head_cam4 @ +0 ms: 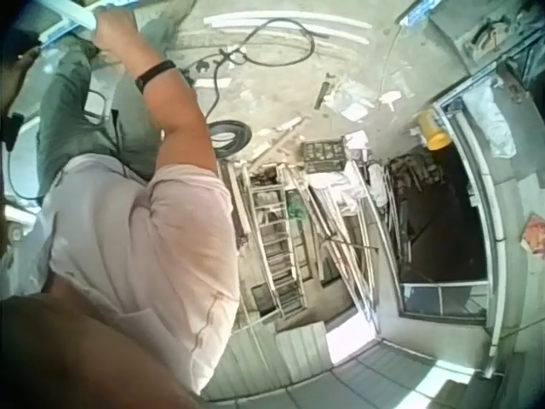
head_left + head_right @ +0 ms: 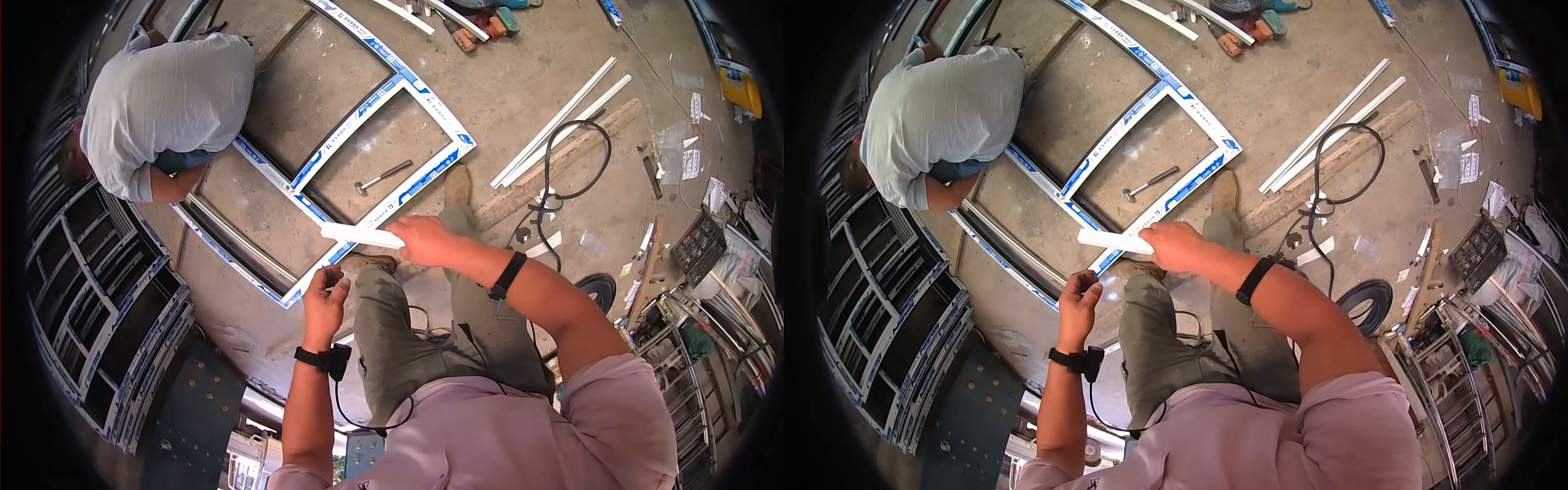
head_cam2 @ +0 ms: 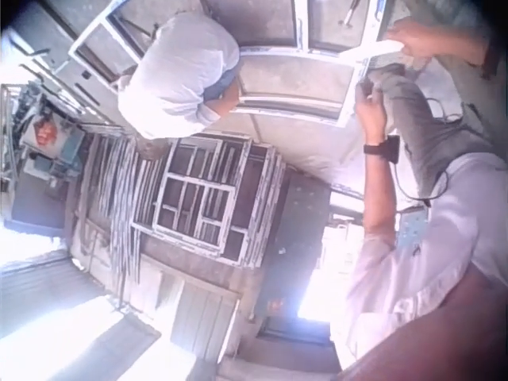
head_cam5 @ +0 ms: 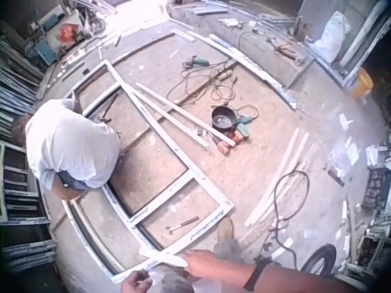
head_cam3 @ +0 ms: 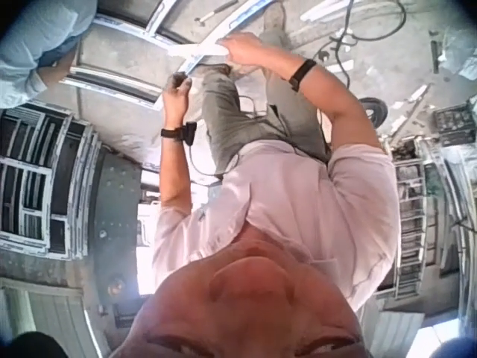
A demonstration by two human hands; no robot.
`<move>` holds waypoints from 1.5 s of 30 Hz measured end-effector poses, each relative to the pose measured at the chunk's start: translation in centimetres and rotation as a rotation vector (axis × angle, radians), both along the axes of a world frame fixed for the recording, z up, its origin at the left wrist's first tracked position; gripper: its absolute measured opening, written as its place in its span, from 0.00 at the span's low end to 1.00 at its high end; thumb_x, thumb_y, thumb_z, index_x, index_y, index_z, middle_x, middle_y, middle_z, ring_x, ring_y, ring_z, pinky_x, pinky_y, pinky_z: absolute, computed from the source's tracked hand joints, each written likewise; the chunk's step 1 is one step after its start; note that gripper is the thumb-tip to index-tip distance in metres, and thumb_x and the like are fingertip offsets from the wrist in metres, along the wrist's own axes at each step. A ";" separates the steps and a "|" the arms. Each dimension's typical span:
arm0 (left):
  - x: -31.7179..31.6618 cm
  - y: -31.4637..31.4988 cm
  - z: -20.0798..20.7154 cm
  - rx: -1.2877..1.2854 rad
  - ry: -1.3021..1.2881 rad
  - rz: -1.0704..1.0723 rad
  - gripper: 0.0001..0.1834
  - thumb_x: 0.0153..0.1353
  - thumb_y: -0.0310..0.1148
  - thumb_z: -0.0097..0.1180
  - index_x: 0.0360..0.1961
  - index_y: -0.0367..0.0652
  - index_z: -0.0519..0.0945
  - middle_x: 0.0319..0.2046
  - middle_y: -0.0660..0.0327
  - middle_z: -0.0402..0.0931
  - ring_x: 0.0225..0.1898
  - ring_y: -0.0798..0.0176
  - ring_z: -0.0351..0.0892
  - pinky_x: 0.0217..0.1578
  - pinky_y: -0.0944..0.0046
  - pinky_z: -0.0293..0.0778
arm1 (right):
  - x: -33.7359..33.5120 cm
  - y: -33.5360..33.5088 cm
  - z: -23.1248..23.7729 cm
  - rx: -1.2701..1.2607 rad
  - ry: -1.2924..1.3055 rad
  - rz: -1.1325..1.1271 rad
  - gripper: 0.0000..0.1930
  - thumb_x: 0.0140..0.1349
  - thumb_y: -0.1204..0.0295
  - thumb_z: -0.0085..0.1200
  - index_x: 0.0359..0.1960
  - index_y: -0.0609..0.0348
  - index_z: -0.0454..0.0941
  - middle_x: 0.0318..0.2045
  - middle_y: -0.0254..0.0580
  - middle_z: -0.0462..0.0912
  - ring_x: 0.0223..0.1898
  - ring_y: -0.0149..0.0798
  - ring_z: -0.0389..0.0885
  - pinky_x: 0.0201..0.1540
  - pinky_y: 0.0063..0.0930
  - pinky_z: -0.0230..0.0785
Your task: Assembling aluminum window frames by cutting extrusions with a miter saw and joining them on the floor.
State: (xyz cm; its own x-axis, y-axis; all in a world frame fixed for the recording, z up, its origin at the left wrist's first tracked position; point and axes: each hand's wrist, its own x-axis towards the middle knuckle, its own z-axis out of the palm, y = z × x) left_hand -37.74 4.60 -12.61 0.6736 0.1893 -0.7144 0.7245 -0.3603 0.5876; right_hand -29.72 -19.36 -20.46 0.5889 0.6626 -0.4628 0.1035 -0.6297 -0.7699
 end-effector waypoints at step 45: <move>27.9 -17.4 16.8 0.201 -0.537 -0.937 0.20 0.53 0.45 0.64 0.36 0.40 0.78 0.29 0.50 0.78 0.34 0.43 0.77 0.34 0.50 0.72 | 16.8 -26.3 28.2 0.028 -0.019 -0.644 0.18 0.65 0.55 0.49 0.47 0.55 0.75 0.27 0.49 0.82 0.35 0.52 0.82 0.38 0.42 0.71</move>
